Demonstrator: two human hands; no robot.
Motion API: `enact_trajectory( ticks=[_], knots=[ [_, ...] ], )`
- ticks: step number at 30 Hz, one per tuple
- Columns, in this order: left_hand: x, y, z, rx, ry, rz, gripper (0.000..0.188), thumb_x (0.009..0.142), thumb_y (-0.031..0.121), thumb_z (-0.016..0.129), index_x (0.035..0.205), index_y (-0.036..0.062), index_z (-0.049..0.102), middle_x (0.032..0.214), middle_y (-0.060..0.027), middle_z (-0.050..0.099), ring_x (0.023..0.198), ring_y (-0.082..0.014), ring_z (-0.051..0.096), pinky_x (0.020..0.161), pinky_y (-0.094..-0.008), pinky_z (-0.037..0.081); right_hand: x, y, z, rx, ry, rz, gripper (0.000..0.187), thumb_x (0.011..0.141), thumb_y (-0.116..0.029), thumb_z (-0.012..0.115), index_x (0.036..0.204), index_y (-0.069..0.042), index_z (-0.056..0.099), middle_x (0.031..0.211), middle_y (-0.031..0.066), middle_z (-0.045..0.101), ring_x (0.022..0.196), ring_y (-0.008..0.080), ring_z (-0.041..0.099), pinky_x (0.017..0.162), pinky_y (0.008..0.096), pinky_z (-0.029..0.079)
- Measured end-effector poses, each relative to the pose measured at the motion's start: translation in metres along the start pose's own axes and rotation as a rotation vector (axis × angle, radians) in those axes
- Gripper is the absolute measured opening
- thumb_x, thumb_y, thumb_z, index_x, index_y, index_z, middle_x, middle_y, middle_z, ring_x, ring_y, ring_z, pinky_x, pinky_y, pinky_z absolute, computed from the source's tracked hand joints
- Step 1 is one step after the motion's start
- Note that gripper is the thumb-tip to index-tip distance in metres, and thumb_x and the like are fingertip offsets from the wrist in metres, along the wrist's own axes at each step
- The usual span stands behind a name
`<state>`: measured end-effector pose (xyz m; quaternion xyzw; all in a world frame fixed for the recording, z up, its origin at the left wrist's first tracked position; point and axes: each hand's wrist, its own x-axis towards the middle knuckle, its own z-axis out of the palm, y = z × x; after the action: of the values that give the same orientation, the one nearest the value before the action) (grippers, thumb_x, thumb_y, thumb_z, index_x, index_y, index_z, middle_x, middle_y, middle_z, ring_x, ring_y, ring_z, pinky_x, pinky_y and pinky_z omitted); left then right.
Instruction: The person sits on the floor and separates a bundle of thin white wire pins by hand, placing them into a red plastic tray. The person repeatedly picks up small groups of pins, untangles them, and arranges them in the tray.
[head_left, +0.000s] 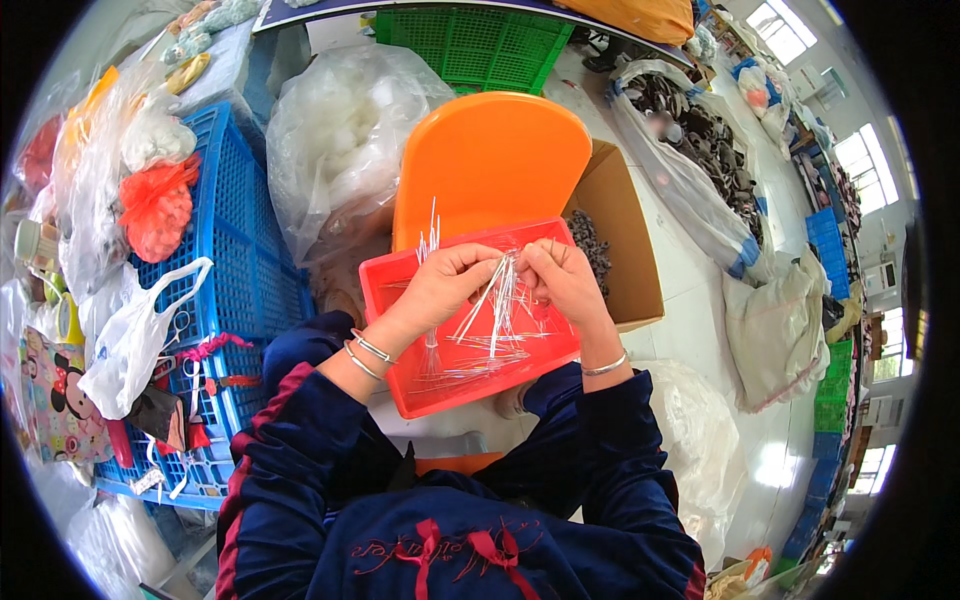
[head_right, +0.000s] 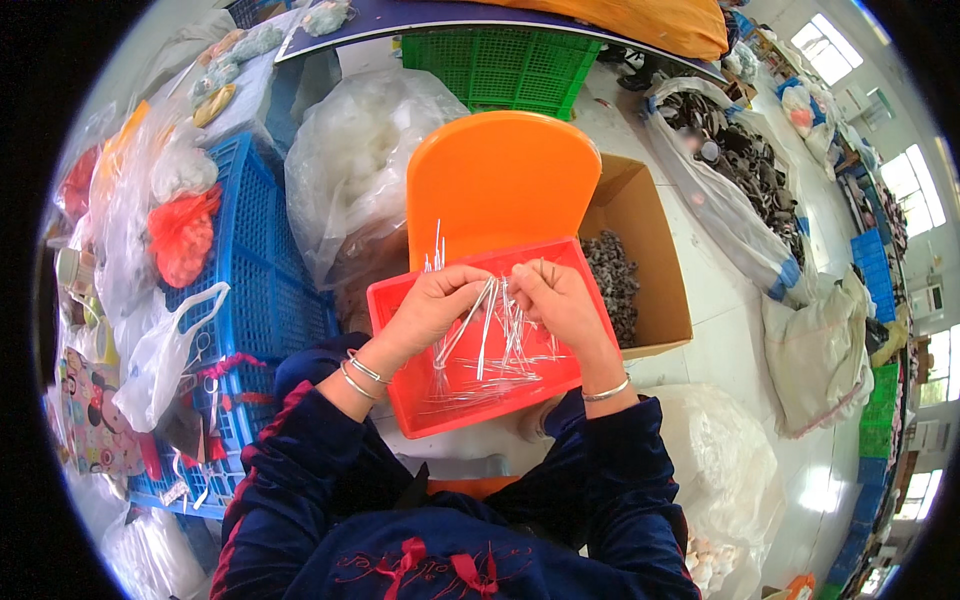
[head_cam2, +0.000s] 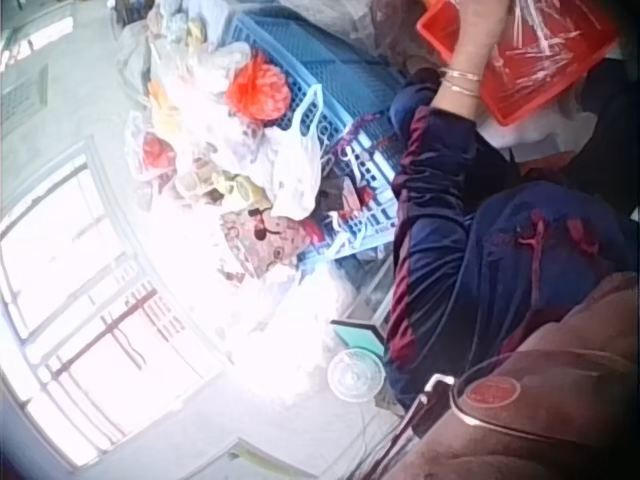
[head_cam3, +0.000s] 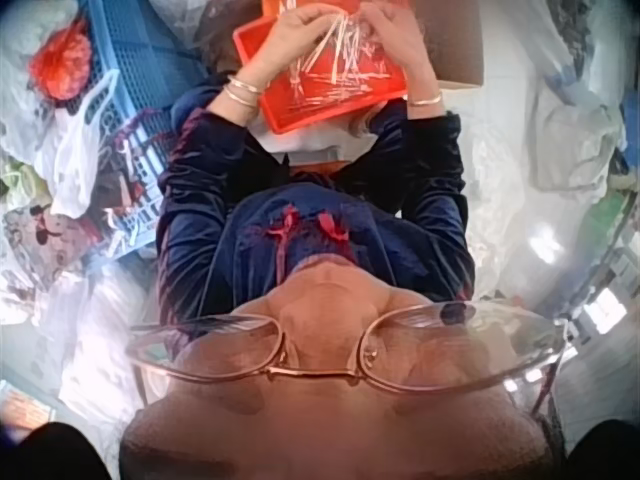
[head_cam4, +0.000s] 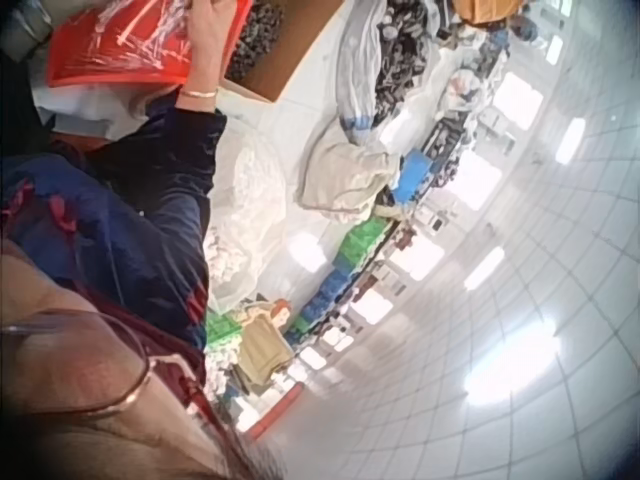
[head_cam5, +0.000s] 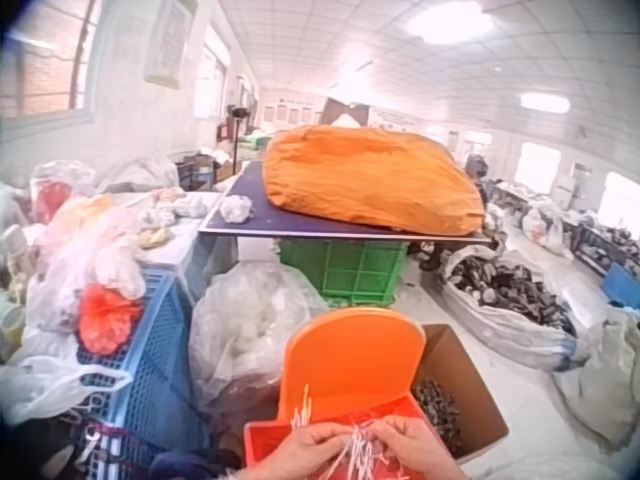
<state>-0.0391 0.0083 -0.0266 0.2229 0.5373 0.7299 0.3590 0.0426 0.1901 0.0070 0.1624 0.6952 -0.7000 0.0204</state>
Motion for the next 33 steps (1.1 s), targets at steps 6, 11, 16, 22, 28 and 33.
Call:
enact_trajectory(
  ticks=[6,11,16,22,28,33],
  knots=[
    [0.000,-0.001,0.000,0.063,0.021,0.057,0.019,0.094,0.013,0.058,0.103,0.0002,0.068,0.078,0.0024,0.063,0.068,-0.0044,0.053,0.062,-0.0195,0.045,-0.001,0.002,0.006,0.059,-0.053,-0.004,0.020,0.093,-0.020,0.060,0.082,-0.004,0.061,0.064,-0.0044,0.053,0.049,0.0008,0.039,0.044,0.0162,0.031],
    [0.000,0.000,0.003,0.094,0.011,0.069,0.020,0.094,0.013,0.058,0.103,-0.0016,0.067,0.082,0.0004,0.064,0.072,-0.0049,0.055,0.065,-0.0199,0.047,-0.004,0.002,0.006,0.142,-0.036,-0.013,0.018,0.093,-0.017,0.061,0.082,-0.003,0.061,0.065,-0.0037,0.053,0.050,0.0011,0.040,0.044,0.0166,0.030],
    [0.001,-0.003,0.001,0.086,0.026,0.015,0.018,0.093,0.015,0.059,0.096,-0.0014,0.066,0.079,0.0012,0.062,0.070,-0.0050,0.054,0.064,-0.0209,0.046,0.000,0.003,-0.005,0.325,0.009,-0.145,0.014,0.093,-0.014,0.060,0.086,-0.003,0.060,0.065,-0.0030,0.053,0.051,0.0019,0.039,0.046,0.0180,0.030],
    [-0.001,0.003,0.005,-0.003,0.022,-0.050,0.017,0.094,0.018,0.059,0.090,0.0022,0.063,0.073,0.0034,0.057,0.064,-0.0029,0.049,0.056,-0.0190,0.041,-0.003,0.003,0.003,0.399,-0.142,-0.105,0.025,0.097,-0.018,0.054,0.111,0.001,0.063,0.067,-0.0033,0.050,0.051,0.0038,0.037,0.046,0.0189,0.028],
    [-0.002,-0.001,0.004,-0.029,-0.011,-0.086,0.018,0.096,0.022,0.057,0.091,0.0056,0.063,0.070,0.0044,0.056,0.057,-0.0015,0.045,0.048,-0.0176,0.034,0.000,0.007,0.004,0.462,-0.183,-0.125,0.025,0.097,-0.019,0.053,0.106,0.003,0.064,0.065,-0.0016,0.049,0.051,0.0053,0.036,0.047,0.0200,0.029],
    [-0.004,0.000,0.007,-0.110,-0.040,-0.096,0.016,0.096,0.020,0.057,0.092,0.0057,0.063,0.070,0.0023,0.057,0.054,-0.0023,0.046,0.046,-0.0163,0.032,0.002,0.010,0.006,0.465,-0.158,-0.175,0.023,0.097,-0.018,0.054,0.098,0.003,0.063,0.064,-0.0003,0.050,0.051,0.0069,0.037,0.048,0.0211,0.031]
  ],
)
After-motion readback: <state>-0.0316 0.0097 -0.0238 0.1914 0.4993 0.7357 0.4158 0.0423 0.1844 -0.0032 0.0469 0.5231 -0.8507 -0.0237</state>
